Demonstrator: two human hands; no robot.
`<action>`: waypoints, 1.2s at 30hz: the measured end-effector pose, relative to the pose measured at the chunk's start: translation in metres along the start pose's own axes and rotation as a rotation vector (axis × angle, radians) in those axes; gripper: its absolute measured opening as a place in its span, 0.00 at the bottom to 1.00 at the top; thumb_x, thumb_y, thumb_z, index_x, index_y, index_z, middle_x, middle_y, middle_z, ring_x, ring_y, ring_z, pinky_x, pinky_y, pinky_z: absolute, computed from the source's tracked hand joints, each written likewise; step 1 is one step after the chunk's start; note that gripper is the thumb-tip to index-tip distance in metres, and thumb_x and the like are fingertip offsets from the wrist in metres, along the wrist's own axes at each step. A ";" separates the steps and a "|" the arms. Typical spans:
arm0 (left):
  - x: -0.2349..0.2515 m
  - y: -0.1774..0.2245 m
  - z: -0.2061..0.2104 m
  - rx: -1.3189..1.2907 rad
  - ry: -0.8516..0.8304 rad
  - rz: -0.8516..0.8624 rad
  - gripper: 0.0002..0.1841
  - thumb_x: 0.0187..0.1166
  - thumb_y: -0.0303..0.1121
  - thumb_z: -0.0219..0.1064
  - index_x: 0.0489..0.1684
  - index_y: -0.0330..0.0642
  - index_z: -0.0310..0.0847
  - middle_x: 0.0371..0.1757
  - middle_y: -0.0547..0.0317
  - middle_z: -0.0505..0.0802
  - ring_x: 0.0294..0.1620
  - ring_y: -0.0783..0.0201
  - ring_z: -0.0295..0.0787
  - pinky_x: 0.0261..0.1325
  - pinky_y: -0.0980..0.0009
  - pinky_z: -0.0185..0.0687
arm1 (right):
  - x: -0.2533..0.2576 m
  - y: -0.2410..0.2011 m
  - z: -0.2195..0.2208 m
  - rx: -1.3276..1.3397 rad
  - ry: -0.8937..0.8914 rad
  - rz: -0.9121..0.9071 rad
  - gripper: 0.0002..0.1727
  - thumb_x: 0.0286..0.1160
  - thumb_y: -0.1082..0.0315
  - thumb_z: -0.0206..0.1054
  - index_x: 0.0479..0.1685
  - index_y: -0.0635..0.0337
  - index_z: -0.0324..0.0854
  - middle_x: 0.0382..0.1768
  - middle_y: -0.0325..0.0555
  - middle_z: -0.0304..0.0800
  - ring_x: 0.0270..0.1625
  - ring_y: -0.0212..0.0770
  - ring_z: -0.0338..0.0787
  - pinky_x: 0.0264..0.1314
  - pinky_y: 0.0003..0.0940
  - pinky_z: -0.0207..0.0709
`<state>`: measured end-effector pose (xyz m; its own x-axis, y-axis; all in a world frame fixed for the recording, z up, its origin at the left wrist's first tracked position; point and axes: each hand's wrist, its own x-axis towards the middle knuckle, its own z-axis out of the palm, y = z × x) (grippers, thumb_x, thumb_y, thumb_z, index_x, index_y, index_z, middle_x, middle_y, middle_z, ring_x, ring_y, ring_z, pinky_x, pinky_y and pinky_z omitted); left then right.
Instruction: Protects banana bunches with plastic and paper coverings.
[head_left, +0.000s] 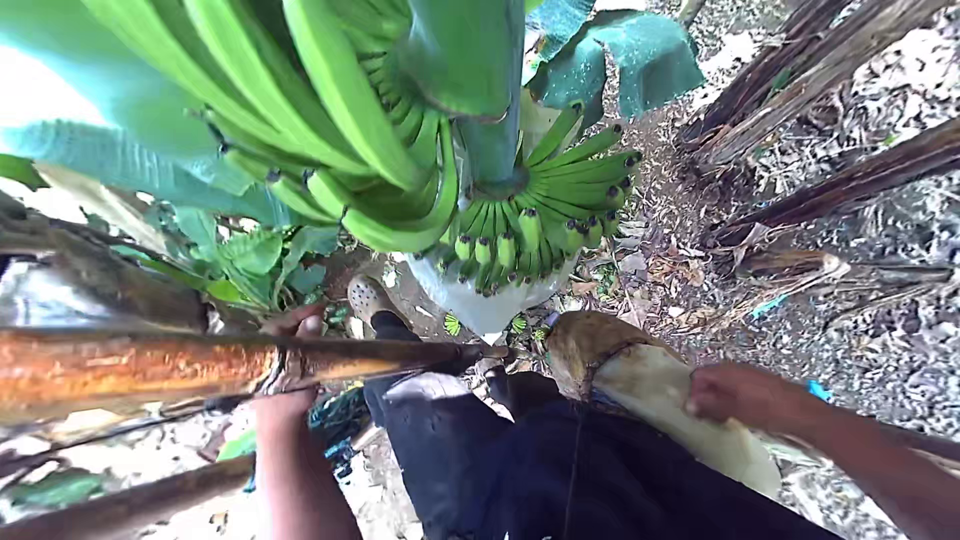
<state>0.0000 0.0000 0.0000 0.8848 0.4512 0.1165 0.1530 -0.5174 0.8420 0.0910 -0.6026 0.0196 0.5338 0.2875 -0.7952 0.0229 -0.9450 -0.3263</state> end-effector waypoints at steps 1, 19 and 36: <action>-0.026 -0.003 -0.004 -0.025 0.110 -0.080 0.17 0.80 0.34 0.63 0.60 0.32 0.82 0.53 0.53 0.93 0.53 0.66 0.90 0.63 0.60 0.85 | -0.002 0.004 0.012 0.036 -0.023 0.022 0.22 0.76 0.51 0.74 0.39 0.65 0.87 0.31 0.58 0.90 0.37 0.58 0.90 0.48 0.67 0.81; -0.067 0.222 0.150 -0.121 -0.890 0.427 0.43 0.72 0.60 0.72 0.88 0.51 0.67 0.82 0.56 0.79 0.82 0.57 0.73 0.80 0.47 0.74 | -0.084 -0.062 -0.081 0.671 0.000 -0.690 0.14 0.77 0.49 0.70 0.21 0.33 0.83 0.20 0.14 0.81 0.21 0.12 0.78 0.22 0.11 0.72; 0.031 0.367 0.183 -0.727 -0.463 0.157 0.10 0.89 0.36 0.61 0.49 0.39 0.85 0.32 0.63 0.93 0.29 0.71 0.91 0.34 0.72 0.92 | -0.093 -0.023 -0.080 0.618 0.606 -0.481 0.31 0.60 0.34 0.78 0.61 0.31 0.77 0.46 0.14 0.91 0.50 0.16 0.90 0.51 0.22 0.88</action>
<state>0.1636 -0.3089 0.2159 0.9860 -0.0081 0.1666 -0.1646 0.1143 0.9797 0.1085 -0.6197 0.1416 0.9298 0.3274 -0.1683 -0.0026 -0.4514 -0.8923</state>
